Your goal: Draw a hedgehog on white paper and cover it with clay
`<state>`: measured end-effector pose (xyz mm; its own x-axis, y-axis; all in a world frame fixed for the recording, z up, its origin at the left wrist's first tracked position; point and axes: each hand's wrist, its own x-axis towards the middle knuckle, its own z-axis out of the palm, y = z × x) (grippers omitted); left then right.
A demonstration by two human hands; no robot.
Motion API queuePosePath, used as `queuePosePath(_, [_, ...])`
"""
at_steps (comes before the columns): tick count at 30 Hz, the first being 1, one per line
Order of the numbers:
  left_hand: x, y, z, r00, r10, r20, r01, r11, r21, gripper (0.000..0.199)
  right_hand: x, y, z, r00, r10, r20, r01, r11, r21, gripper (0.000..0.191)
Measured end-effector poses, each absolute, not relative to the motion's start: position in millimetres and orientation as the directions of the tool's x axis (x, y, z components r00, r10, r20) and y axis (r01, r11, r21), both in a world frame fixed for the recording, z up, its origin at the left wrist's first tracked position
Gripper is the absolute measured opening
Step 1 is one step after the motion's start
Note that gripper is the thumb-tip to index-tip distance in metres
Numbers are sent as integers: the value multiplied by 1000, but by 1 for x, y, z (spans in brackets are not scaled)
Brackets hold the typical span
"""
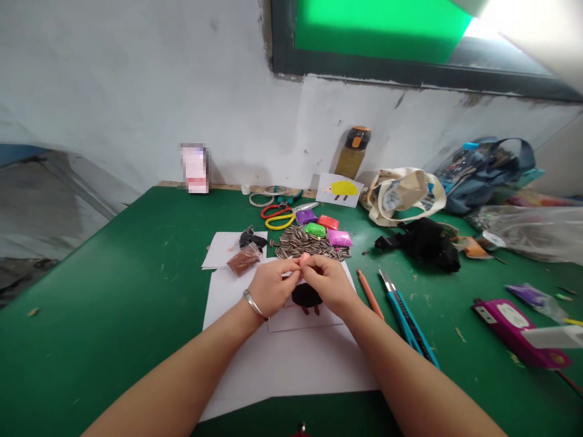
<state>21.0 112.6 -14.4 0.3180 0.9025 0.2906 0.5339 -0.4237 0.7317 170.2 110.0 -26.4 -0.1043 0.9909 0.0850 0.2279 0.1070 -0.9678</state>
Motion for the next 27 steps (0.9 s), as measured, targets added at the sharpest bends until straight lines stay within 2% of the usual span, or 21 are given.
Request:
queuePosePath(10, [25, 111, -16, 238, 928, 286, 593, -372, 714, 17, 167, 110, -26, -93, 984, 151, 350, 174, -920, 11])
queuePosePath(20, [27, 107, -14, 171, 904, 392, 542, -418, 729, 15, 171, 112, -24, -156, 976, 153, 188, 182, -965, 10])
queuePosePath(27, [25, 107, -11, 187, 882, 432, 534, -460, 709, 15, 171, 108, -19, -186, 971, 152, 194, 188, -963, 11])
